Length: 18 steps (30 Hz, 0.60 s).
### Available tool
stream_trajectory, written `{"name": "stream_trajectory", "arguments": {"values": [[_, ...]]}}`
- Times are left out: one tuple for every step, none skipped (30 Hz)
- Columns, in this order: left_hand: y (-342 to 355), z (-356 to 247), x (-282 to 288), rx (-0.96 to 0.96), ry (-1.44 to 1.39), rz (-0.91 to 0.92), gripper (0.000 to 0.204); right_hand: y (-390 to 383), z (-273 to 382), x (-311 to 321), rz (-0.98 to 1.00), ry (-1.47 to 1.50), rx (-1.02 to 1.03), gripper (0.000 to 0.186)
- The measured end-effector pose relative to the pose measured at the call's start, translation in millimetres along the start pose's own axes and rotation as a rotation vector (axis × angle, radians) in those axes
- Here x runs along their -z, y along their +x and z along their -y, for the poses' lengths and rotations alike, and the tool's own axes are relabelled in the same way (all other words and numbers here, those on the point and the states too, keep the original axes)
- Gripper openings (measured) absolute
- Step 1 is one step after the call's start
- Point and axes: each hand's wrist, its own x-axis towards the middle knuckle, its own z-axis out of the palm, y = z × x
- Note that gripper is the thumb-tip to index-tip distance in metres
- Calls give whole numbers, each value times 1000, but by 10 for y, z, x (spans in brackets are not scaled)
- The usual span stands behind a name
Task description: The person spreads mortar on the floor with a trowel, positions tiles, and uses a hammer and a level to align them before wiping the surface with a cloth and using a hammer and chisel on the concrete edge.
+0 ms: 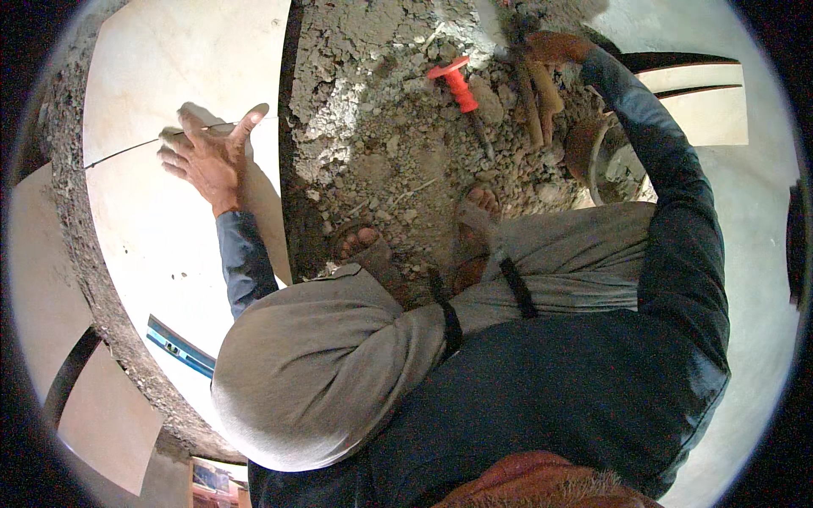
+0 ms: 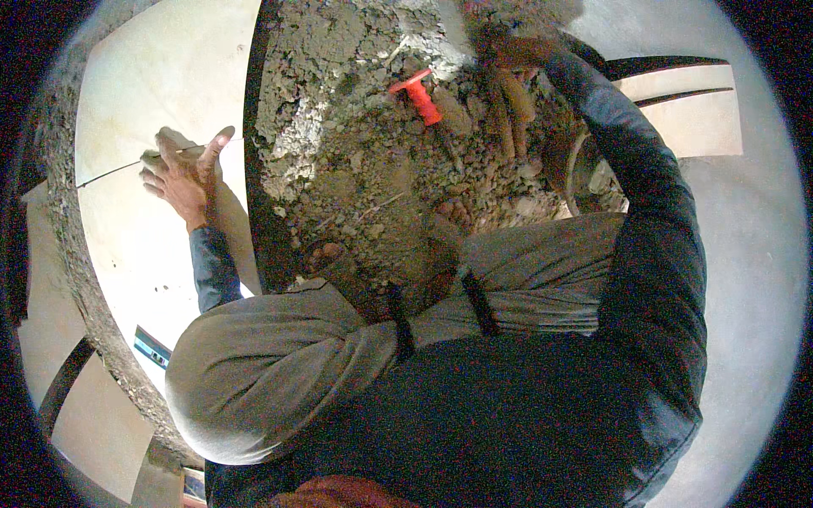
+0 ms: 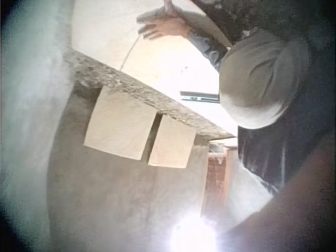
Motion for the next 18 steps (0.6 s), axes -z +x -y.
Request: {"name": "stream_trajectory", "arguments": {"values": [[-11,42,-28,38,32,7,126,-30,30,21,47,83,14,31],[-8,26,-74,71,51,18,136,-84,8,14,90,173,8,31],[-28,41,-73,61,44,38,138,-138,12,-13,132,283,12,32],[-39,47,-67,63,40,48,138,-167,-24,-68,160,386,5,30],[-31,23,-48,66,30,55,137,-214,-64,-106,185,487,-6,29],[-22,6,-36,70,21,62,137,-250,-122,-148,209,587,-15,27],[-44,41,-85,49,-24,33,136,-265,-296,-231,154,498,-117,27],[-39,-2,-62,50,-23,43,134,-251,-581,-340,99,406,-213,26],[-42,-47,-64,51,-23,59,131,-208,-880,-450,49,316,-312,26],[-33,-49,-67,57,-11,70,129,-138,-1020,-522,-17,218,-356,28],[-33,45,-102,45,4,72,131,-89,-1039,-602,-109,112,-372,29],[-32,39,-85,37,6,66,130,-59,-1037,-690,-197,36,-382,31],[-46,8,-62,31,8,59,130,-27,-1033,-759,-270,-7,-373,33],[-33,11,-30,30,15,45,130,34,-990,-801,-343,-46,-360,35],[-35,57,-28,35,35,66,129,71,-942,-863,-405,-81,-346,37],[-26,162,-32,54,55,66,128,92,-878,-860,-457,-101,-332,39],[-10,191,-123,41,45,87,139,63,-871,-910,-503,-107,-332,41],[-2,247,-257,24,23,127,136,-17,-882,-950,-543,-108,-342,42]]}}
